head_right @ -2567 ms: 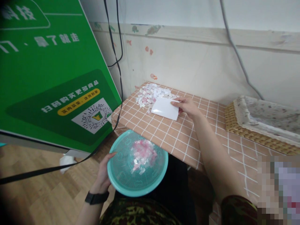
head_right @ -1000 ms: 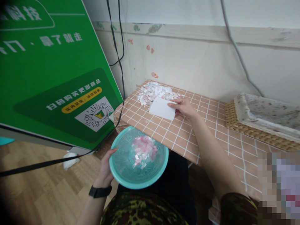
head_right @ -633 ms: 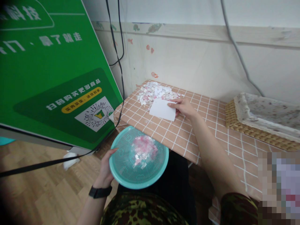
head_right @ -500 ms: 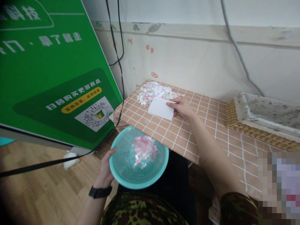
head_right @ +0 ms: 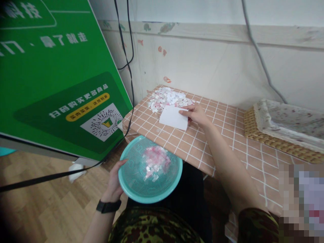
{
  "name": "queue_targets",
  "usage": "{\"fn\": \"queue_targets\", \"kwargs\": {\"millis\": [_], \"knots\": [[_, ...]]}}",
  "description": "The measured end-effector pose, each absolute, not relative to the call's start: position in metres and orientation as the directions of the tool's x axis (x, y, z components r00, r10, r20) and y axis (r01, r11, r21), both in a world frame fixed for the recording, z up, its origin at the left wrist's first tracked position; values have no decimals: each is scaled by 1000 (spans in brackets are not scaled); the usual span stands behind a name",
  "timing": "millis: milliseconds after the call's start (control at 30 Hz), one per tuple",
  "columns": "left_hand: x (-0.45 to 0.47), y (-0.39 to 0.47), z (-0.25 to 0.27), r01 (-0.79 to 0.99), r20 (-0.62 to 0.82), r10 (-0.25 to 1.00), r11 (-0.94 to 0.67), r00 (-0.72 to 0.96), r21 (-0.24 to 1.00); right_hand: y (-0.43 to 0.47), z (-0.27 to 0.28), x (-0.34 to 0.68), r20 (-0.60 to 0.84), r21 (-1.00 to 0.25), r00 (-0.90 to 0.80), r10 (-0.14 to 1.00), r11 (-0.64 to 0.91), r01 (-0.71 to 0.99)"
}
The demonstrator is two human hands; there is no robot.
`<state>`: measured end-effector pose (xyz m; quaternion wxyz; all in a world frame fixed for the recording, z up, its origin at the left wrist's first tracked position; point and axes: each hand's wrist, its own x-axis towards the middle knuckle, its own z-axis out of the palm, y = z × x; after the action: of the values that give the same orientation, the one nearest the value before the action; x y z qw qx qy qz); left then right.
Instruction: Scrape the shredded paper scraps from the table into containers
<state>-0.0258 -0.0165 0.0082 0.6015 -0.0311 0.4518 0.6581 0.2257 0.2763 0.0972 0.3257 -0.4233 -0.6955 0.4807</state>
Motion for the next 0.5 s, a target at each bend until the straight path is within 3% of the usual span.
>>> {"fn": "queue_targets", "kwargs": {"millis": [200,367,500], "knots": [[-26,-15,9,-823,-586,765,136,-266,551,269,87,208,48,-967,-456,888,156,201],[-27,-15,9,-825,-591,760,135,-269,549,264,90,202,77,-945,-525,848,230,233],[-26,-16,9,-826,-591,757,126,-278,550,262,100,207,16,-940,-615,788,221,259]]}}
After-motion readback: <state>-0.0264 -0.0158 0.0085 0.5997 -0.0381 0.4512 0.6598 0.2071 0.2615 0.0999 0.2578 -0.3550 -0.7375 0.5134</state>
